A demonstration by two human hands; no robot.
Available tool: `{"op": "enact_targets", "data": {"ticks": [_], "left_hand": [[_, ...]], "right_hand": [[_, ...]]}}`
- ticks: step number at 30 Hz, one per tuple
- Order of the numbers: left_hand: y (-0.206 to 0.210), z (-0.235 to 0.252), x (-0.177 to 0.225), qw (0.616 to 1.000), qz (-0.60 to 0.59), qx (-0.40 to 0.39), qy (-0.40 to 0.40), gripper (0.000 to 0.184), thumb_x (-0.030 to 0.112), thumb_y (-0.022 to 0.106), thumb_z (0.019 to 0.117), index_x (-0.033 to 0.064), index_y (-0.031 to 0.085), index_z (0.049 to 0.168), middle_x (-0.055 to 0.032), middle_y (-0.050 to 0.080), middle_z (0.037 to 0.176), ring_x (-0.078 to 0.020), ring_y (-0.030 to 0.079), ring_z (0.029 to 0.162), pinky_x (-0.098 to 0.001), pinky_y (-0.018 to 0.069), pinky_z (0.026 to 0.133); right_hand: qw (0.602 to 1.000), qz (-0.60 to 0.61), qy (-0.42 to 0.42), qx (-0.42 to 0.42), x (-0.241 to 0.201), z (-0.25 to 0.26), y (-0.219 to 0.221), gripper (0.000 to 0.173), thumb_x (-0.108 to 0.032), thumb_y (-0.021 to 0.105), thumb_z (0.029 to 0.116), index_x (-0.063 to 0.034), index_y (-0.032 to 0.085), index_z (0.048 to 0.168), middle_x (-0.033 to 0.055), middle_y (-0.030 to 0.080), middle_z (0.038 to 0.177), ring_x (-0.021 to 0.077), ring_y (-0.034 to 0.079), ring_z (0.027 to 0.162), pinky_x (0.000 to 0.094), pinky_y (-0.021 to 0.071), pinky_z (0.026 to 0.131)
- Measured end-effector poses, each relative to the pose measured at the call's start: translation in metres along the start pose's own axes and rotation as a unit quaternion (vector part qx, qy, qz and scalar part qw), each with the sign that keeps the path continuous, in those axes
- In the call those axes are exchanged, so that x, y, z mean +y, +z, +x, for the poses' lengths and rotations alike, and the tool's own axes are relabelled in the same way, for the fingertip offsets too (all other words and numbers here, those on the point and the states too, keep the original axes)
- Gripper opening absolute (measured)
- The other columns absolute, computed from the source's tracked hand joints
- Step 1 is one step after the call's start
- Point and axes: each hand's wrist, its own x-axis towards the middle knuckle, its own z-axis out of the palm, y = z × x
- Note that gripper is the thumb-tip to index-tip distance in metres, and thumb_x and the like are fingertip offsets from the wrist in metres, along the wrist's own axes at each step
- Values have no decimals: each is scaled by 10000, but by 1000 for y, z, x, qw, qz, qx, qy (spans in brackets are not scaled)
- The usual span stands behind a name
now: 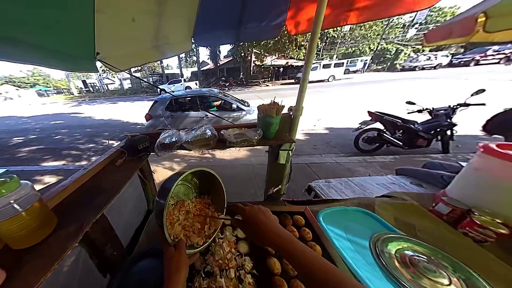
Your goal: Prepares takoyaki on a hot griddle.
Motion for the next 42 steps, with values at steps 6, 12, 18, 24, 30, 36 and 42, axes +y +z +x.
{"op": "enact_targets", "data": {"ticks": [6,12,18,24,30,36,42], "left_hand": [[15,0,-3,1000,10,-28,7,756,66,408,1067,248,-43,1645,-324,387,1490,-412,726,908,-533,637,653],[18,0,-5,999,-10,-32,-14,670,74,423,1075,165,52,1625,-332,508,1335,-390,734,821,-509,636,622],[12,2,-10,999,15,-29,3,689,89,399,1080,187,8,1638,-324,487,1368,-363,738,840,-491,639,639],[8,-2,-4,996,73,-21,41,745,75,403,1061,219,-34,1647,-313,437,1452,-374,731,895,-521,635,664],[2,5,-5,995,87,17,38,783,49,415,1054,256,-50,1649,-310,459,1441,-366,738,843,-515,633,632],[-3,17,1,998,42,39,26,786,56,416,1063,310,-55,1639,-313,423,1479,-411,731,882,-544,628,625],[-15,19,12,998,-14,52,-18,740,62,405,1075,276,-25,1638,-339,438,1443,-435,726,862,-534,630,610]], "right_hand": [[981,184,57,34,-16,36,36,526,-429,465,1081,-94,493,1486,204,623,1350,381,633,1216,582,491,1025],[998,-1,33,46,-33,33,29,465,-283,477,1082,-110,478,1514,225,589,1391,432,667,1113,596,542,899],[998,-18,56,27,-40,26,16,498,-346,460,1087,-80,468,1508,229,591,1377,423,669,1103,580,542,897],[994,-35,96,27,-28,40,24,445,-295,445,1092,-52,491,1462,243,607,1330,436,671,1090,586,546,883],[994,-59,74,-48,-21,7,-11,394,-318,502,1070,-135,602,1405,196,670,1273,417,645,1173,633,506,938],[998,-2,31,-61,31,-31,-3,524,-516,545,1032,-123,609,1372,172,691,1203,375,655,1127,609,481,975],[984,-12,-175,25,99,-29,88,534,-525,603,1001,-120,630,1348,141,711,1157,343,680,1073,569,510,953]]}}
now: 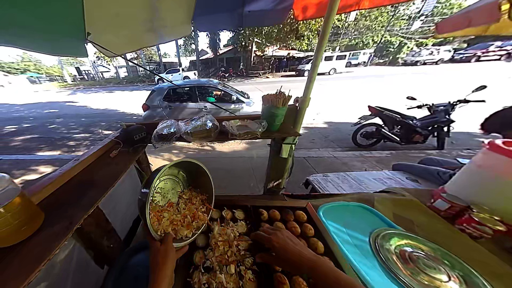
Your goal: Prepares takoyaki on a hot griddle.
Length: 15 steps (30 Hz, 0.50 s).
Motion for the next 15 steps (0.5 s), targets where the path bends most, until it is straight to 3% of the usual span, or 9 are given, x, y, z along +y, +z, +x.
{"op": "enact_targets", "data": {"ticks": [3,6,10,12,15], "left_hand": [[-3,-1,2,1000,-3,3,-3,750,61,403,1075,304,-34,1635,-345,450,1419,-429,726,833,-524,627,596],[-5,-1,2,1000,8,15,10,787,66,403,1069,342,-70,1634,-336,382,1490,-435,727,848,-530,630,597],[-7,0,-2,999,20,31,38,799,79,397,1076,351,-115,1626,-315,275,1582,-459,710,968,-565,629,658],[-7,3,-5,998,28,40,50,804,79,396,1075,347,-124,1626,-318,282,1579,-459,707,983,-573,629,675],[-9,4,-9,997,35,38,57,838,57,408,1059,357,-134,1623,-308,245,1602,-469,705,982,-586,625,670]], "right_hand": [[999,-42,9,28,19,18,16,507,-538,577,1008,-165,635,1346,127,704,1147,348,663,1110,568,493,990],[998,-31,57,14,31,45,13,505,-535,537,1030,-194,615,1394,136,688,1214,358,628,1171,579,447,1032],[997,-8,77,20,35,77,12,508,-538,507,1041,-191,633,1390,142,694,1233,349,637,1184,562,440,1066],[997,23,65,25,30,81,4,507,-536,528,1033,-183,643,1378,141,700,1224,333,652,1165,545,458,1064],[995,87,38,39,12,80,-11,520,-556,556,1016,-181,646,1365,119,700,1162,296,676,1044,525,520,977]]}}
